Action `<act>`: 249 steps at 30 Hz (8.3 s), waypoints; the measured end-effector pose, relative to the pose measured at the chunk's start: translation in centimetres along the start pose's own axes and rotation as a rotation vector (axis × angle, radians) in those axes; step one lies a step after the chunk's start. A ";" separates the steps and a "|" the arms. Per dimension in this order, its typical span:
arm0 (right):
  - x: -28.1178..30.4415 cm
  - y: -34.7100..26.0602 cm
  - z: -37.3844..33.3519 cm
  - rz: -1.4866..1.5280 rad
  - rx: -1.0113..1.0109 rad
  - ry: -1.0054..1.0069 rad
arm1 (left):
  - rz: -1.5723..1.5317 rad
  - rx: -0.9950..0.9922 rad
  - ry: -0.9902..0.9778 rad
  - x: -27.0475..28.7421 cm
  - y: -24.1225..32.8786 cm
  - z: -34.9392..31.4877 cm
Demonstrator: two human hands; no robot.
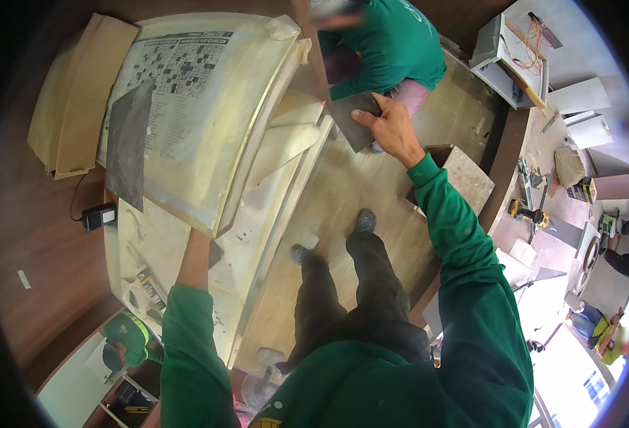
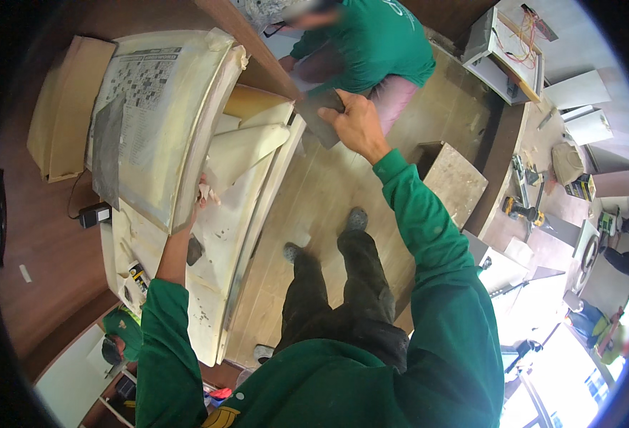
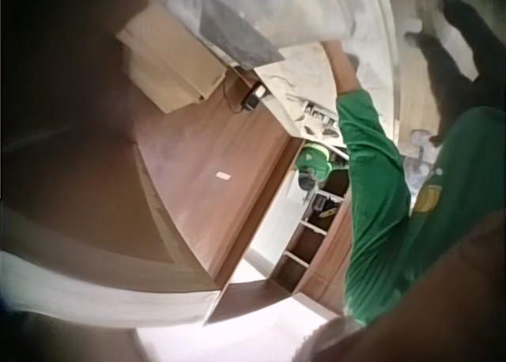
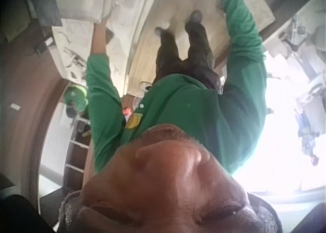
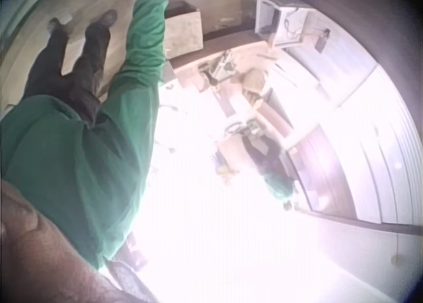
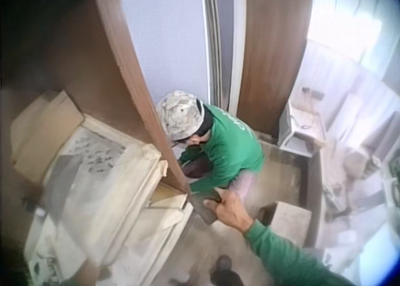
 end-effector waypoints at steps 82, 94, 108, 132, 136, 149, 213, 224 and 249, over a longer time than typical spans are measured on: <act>-11.0 -2.8 -6.1 1.624 -1.004 0.685 | 0.363 0.215 0.589 -3.8 3.1 1.1; -11.7 -3.2 -6.8 1.688 -1.006 0.702 | 0.348 0.254 0.530 -4.0 3.5 1.2; -12.0 -5.0 -5.8 1.806 -1.138 0.788 | 0.332 0.298 0.531 -2.4 3.6 1.4; -11.0 -5.8 -5.9 1.806 -1.082 0.801 | 0.346 0.256 0.553 -2.8 3.4 1.4; -10.9 -5.8 -5.0 1.881 -1.090 0.828 | 0.341 0.282 0.523 -3.1 3.6 1.4; -11.2 -4.9 -8.4 1.771 -1.009 0.701 | 0.300 0.277 0.570 -2.9 3.4 1.5; -11.0 -2.7 -6.6 1.704 -1.014 0.656 | 0.384 0.294 0.534 -2.8 3.2 1.4; -12.0 -3.3 -5.9 1.798 -1.047 0.708 | 0.336 0.252 0.569 -3.5 3.0 1.4; -11.8 -2.3 -6.8 1.718 -0.931 0.600 | 0.367 0.304 0.542 -2.8 3.2 1.4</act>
Point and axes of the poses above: each hand's wrist, its own z-axis towards the middle knuckle, its own x-axis out of the back of the hand, y = z × x, the point moved 1 cm from there along z, towards the middle knuckle, and after that the axes turned 6 degrees about y, right-handed, at the moved point
